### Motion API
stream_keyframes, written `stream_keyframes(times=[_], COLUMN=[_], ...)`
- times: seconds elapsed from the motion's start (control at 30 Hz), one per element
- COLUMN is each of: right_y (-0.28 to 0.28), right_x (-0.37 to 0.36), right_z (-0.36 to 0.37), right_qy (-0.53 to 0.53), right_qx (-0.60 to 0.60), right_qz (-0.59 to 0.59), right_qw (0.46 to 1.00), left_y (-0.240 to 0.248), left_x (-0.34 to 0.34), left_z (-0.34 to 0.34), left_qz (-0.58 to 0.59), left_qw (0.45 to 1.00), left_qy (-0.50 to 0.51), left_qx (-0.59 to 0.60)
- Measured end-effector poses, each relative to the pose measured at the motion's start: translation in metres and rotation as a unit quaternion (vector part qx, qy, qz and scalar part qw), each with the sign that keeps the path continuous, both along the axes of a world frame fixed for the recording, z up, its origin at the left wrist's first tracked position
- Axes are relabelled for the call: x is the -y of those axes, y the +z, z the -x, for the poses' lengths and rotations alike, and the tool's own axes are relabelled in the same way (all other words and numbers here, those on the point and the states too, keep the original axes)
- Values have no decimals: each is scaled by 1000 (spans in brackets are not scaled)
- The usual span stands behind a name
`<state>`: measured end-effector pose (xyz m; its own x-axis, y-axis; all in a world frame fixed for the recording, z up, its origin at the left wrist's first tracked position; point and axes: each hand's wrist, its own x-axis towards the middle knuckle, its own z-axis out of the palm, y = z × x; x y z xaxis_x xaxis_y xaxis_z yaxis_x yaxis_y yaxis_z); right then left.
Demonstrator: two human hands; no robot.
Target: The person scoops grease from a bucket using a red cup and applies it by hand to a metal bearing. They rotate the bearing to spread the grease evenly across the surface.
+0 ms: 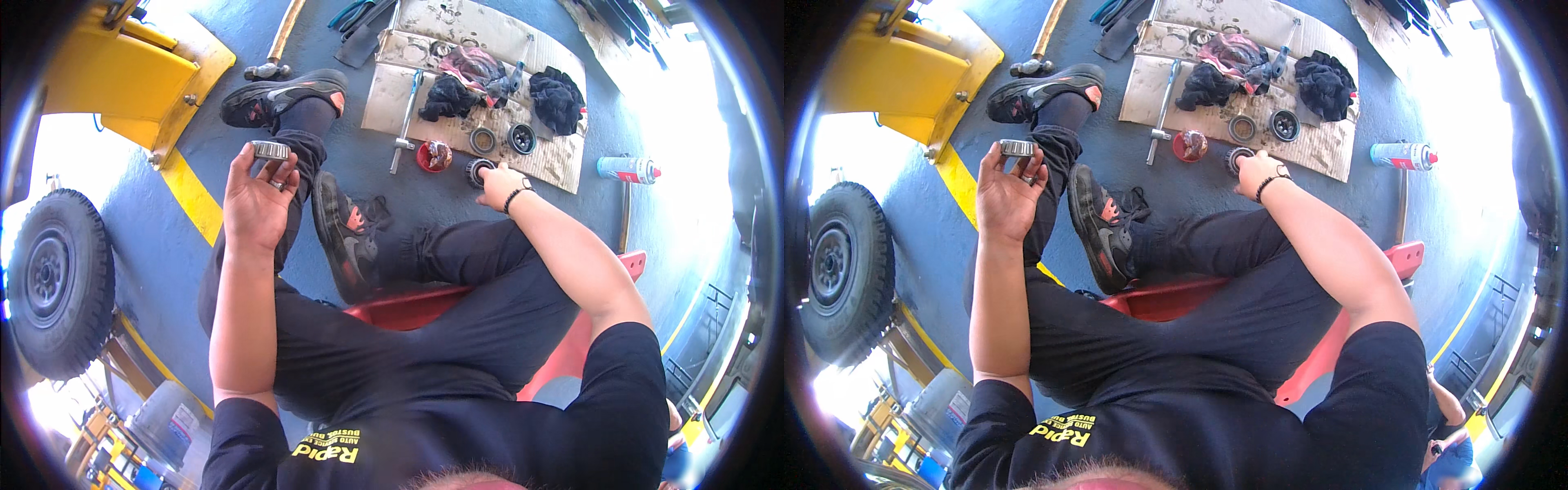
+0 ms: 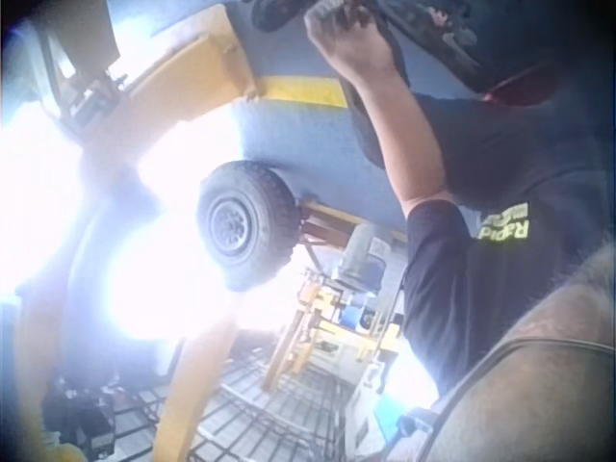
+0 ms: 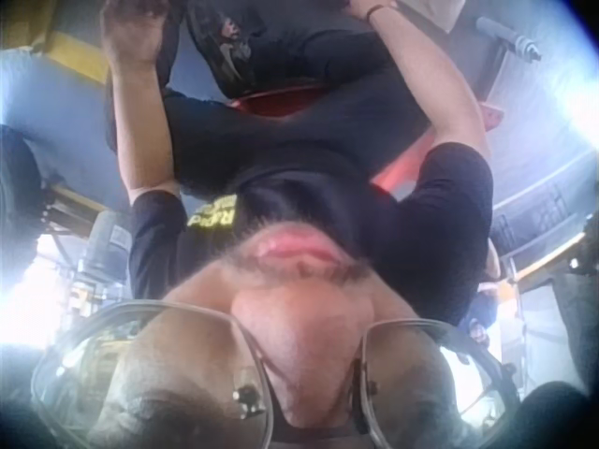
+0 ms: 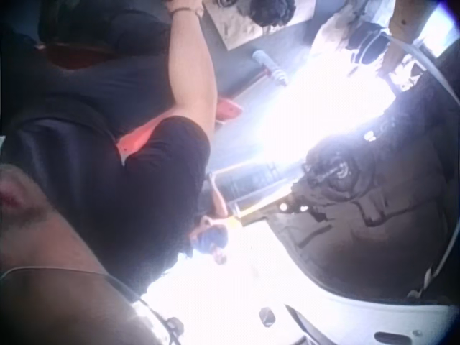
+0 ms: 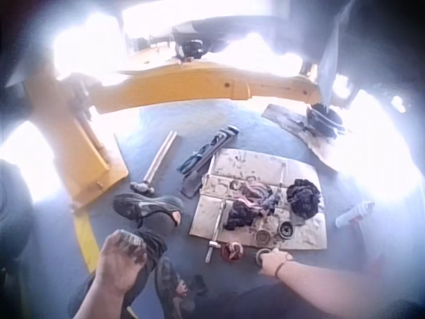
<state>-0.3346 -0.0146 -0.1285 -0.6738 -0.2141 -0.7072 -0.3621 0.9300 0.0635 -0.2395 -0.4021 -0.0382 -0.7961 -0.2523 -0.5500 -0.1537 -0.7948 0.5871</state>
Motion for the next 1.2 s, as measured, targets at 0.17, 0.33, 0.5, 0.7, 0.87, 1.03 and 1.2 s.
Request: stream_keyframes(times=[0.17,0.33,0.5,0.7,0.87,1.03,1.2], right_y=[-11,-24,-12,-5,0,10,-10], right_x=[18,-15,-113,-113,-15,94,103], right_z=[1,21,55,86,106,128,113], right_qy=[-71,-55,-78,-153,34,133,36], right_qx=[-19,37,-17,-149,-279,-180,-315], right_qz=[-17,-53,-97,-36,271,117,126], right_qw=[997,996,992,976,921,968,940], left_y=[-2,-6,-8,-13,-29,-38,-33], left_x=[-4,3,8,10,9,8,7], left_z=[12,4,2,9,15,23,19], left_qz=[-9,-7,-11,0,21,26,39], left_qw=[1000,1000,1000,999,998,999,999], left_qy=[0,7,7,-18,-28,-25,-7], left_qx=[-16,-29,-27,-49,-51,-27,-14])
